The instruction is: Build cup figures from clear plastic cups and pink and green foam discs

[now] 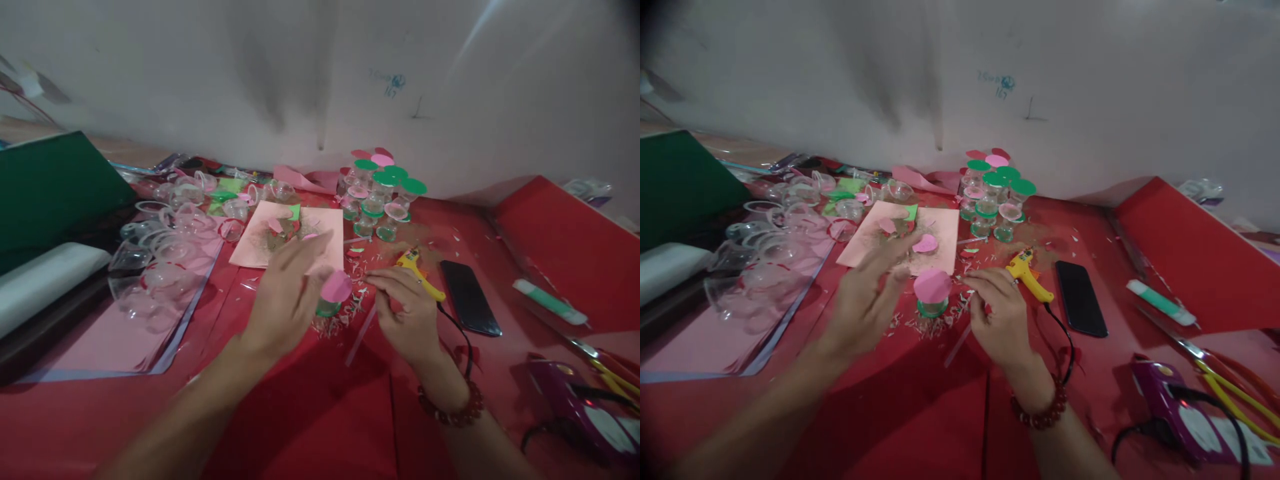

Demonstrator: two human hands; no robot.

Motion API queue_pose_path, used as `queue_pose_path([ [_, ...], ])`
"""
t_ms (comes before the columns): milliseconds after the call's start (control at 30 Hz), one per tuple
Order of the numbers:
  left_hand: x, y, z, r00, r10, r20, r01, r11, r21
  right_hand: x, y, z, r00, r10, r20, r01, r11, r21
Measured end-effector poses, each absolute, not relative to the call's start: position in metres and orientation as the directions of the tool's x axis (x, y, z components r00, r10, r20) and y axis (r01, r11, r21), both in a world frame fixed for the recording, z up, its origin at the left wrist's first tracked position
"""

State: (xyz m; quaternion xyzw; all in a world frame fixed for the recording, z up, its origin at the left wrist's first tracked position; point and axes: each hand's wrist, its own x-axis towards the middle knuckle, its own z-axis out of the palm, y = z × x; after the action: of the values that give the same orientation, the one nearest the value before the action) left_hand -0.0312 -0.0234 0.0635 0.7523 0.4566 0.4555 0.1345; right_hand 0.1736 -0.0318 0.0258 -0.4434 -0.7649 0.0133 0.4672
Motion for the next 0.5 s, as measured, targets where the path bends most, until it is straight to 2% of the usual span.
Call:
queue_pose_path([
  [67, -0.035, -0.02, 0.066, -0.091, 0.835, 0.542, 0.467, -0.445, 0.764, 0.174, -0.032, 0.026, -0.17, 0.698, 0.696, 0.664, 0.603, -0.442],
  [100, -0.036, -0.018, 0.065, -0.169, 0.85, 0.5, 0.411, -0.4, 0.819, 0.173, -0.032, 0.026, -0.167, 0.699, 0.695, 0.666, 0.6, -0.443],
  [167, -0.039, -0.014, 0.063, -0.207, 0.899, 0.387, 0.304, -0.316, 0.898, 0.173, -0.032, 0.026, -0.16, 0.701, 0.695, 0.67, 0.594, -0.445],
  [267, -0.04, -0.006, 0.057, -0.145, 0.96, 0.238, 0.195, -0.208, 0.958, 0.173, -0.032, 0.024, -0.153, 0.707, 0.691, 0.674, 0.586, -0.45],
  [367, -0.04, 0.001, 0.053, -0.006, 0.986, 0.166, 0.11, -0.165, 0.98, 0.174, -0.032, 0.024, -0.145, 0.717, 0.682, 0.677, 0.574, -0.46],
  [500, -0.037, 0.004, 0.044, 0.234, 0.968, 0.093, 0.16, -0.132, 0.978, 0.176, -0.032, 0.025, -0.139, 0.728, 0.672, 0.686, 0.56, -0.465],
])
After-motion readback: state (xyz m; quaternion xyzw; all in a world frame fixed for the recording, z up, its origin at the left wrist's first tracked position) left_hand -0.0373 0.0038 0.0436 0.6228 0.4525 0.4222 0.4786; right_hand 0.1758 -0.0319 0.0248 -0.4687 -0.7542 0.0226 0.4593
